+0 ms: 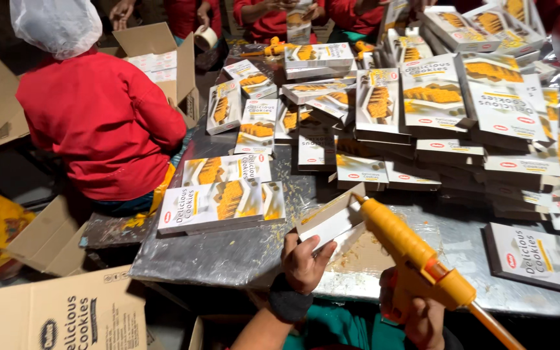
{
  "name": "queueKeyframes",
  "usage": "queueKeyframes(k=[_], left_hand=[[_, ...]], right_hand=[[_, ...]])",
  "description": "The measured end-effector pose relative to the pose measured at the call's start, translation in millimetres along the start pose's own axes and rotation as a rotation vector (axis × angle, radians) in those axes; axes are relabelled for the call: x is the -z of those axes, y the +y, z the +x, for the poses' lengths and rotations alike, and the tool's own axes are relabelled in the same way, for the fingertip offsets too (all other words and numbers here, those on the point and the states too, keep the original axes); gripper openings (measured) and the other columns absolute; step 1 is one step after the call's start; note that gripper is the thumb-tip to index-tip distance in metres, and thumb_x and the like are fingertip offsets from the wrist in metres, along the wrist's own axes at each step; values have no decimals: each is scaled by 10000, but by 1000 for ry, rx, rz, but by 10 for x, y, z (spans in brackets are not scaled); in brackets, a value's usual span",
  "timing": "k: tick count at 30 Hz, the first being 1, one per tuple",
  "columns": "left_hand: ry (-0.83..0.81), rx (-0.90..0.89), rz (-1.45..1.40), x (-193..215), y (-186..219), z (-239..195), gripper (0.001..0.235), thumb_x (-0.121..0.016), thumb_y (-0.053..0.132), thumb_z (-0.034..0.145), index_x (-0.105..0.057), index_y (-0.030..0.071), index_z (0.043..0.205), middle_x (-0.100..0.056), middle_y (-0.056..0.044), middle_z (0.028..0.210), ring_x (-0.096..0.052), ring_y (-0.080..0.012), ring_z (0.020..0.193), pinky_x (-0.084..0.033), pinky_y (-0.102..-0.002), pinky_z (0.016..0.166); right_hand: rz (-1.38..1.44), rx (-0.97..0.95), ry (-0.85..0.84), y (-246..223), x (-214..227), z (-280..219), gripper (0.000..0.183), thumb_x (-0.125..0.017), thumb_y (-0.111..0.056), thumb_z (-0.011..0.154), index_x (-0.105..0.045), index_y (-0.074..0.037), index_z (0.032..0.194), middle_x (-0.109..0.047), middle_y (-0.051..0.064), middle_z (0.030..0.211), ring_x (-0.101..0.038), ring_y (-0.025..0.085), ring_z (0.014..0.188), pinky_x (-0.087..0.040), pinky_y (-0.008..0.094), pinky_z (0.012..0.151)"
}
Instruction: The person uses a hot glue gun to apply adhesive to the edges of small cardboard boxes labeled 'Delicious Cookies' and then presses the flaps closed. The person repeatedly picks up boxes, applies glue, and stacks the finished units on a metal table.
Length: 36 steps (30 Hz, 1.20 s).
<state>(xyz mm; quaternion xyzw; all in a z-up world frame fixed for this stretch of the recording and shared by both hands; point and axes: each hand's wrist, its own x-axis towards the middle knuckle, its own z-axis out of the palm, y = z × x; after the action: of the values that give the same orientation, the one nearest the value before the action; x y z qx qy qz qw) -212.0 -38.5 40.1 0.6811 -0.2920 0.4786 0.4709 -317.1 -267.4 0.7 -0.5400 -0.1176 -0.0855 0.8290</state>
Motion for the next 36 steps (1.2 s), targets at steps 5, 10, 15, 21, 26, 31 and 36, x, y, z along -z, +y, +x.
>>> queueKeyframes(k=[5, 10, 15, 21, 26, 31, 36], left_hand=[[-4, 4, -66, -24, -26, -9, 488, -858, 64, 886, -515, 70, 1233, -627, -182, 1054, -677, -301, 899, -576, -388, 716], [-1, 24, 28, 23, -48, 85, 476, -869, 106, 865, -536, 53, 1200, -641, -196, 1038, -670, -337, 897, -570, -410, 713], [-7, 32, 24, 54, -4, 166, 454, -851, 165, 883, -536, 55, 1190, -641, -205, 1045, -665, -353, 900, -579, -438, 748], [-10, 40, 27, 35, 11, 118, 421, -829, 165, 920, -531, 59, 1198, -640, -213, 1094, -676, -359, 972, -592, -439, 772], [-15, 56, -1, 35, 23, 141, 425, -828, 164, 922, -536, 56, 1211, -634, -231, 1127, -688, -363, 995, -604, -437, 782], [-32, 62, 3, 38, 69, 146, 442, -833, 160, 915, -537, 66, 1229, -621, -243, 1216, -663, -398, 1081, -582, -465, 879], [-18, 23, -141, 109, 33, 224, 576, -823, 110, 876, -473, 94, 1333, -562, -263, 1356, -615, -424, 1237, -547, -498, 1020]], right_hand=[[-83, 94, 32, 9, -62, -55, 847, -737, -594, 844, -437, 13, 1352, -617, 150, 897, -573, 113, 553, -424, 236, 433], [23, 1, 6, 58, -23, -106, 687, -655, -490, 927, -481, 34, 1336, -633, 155, 958, -584, 128, 598, -413, 238, 448], [-22, -56, 331, 113, 301, 218, 564, -504, -463, 1001, -545, 36, 1262, -724, 172, 1026, -619, 154, 554, -472, 260, 449], [-471, -413, 424, 727, 960, 727, 470, -662, -366, 983, -654, 58, 1186, -717, 216, 981, -690, 233, 620, -548, 343, 557], [-1478, 332, 445, 204, 374, 830, 366, -762, -257, 892, -679, -19, 1157, -709, 159, 1072, -720, 316, 859, -561, 418, 705], [-1311, 848, -26, -540, -736, 908, 416, -748, -62, 840, -663, -30, 1246, -679, 160, 1258, -697, 285, 892, -559, 377, 741], [-1293, 901, -117, -556, -1052, 1087, 416, -775, -21, 824, -689, -80, 1227, -688, 91, 1242, -700, 254, 911, -560, 359, 754]])
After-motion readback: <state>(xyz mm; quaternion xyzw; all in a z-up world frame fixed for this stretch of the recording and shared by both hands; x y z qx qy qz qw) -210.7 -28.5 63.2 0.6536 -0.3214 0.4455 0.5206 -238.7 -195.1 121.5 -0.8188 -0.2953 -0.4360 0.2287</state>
